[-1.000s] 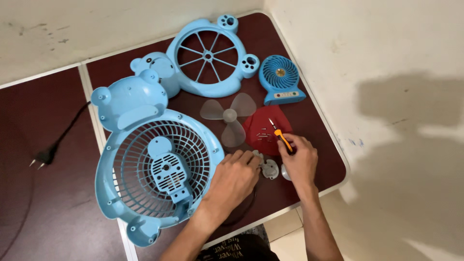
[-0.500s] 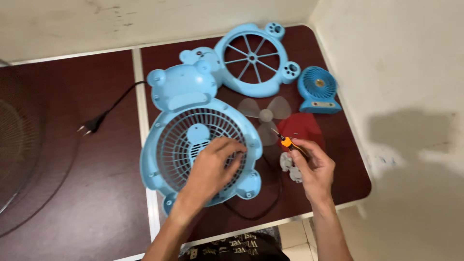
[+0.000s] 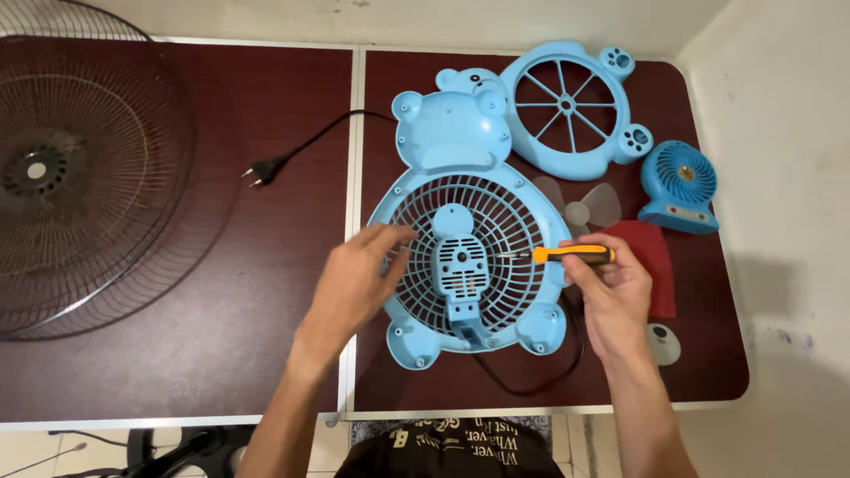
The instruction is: The person disassembles a blue bear-shaped electric fan on a table. They use a screwdriver to remove screws from the fan housing, then detach the motor assembly from the frame.
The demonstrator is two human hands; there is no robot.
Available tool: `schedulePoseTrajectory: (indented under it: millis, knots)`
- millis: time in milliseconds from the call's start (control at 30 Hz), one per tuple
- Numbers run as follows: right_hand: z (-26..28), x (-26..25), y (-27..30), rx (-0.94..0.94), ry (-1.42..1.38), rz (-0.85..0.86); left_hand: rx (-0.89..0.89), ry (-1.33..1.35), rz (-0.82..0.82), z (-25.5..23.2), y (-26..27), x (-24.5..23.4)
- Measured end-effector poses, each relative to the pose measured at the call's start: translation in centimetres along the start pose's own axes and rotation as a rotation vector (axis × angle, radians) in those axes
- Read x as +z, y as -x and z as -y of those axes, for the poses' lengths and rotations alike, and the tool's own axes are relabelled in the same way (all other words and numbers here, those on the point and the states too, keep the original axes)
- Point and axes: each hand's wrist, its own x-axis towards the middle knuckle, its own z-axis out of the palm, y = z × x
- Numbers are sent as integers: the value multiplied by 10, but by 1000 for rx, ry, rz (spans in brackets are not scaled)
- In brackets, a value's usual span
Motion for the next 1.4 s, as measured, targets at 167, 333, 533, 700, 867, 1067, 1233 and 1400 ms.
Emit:
schedulePoseTrajectory:
  millis: [167, 333, 533, 700, 867, 1067, 1233, 1400]
  knots:
    - [0, 35, -14, -58, 215, 50, -51, 164, 160, 1, -4, 12]
    - [-1, 53, -17, -105, 393, 83, 6, -140, 274, 6, -17, 21]
    - [2, 57, -9, -87, 481, 75, -78, -323, 391, 4, -19, 33]
    - [7, 64, 0, -172, 624, 66, -58, -260, 282, 6, -16, 30]
    - [10, 67, 1, -201, 666, 28, -67, -288, 285, 4, -14, 31]
    - [9, 68, 0, -227, 668, 60, -101, -281, 287, 1, -15, 30]
    - [9, 66, -3, -214, 699, 66, -109, -312, 301, -1, -18, 33]
    - [12, 67, 2, -238, 708, 81, -80, -286, 256, 4, -15, 33]
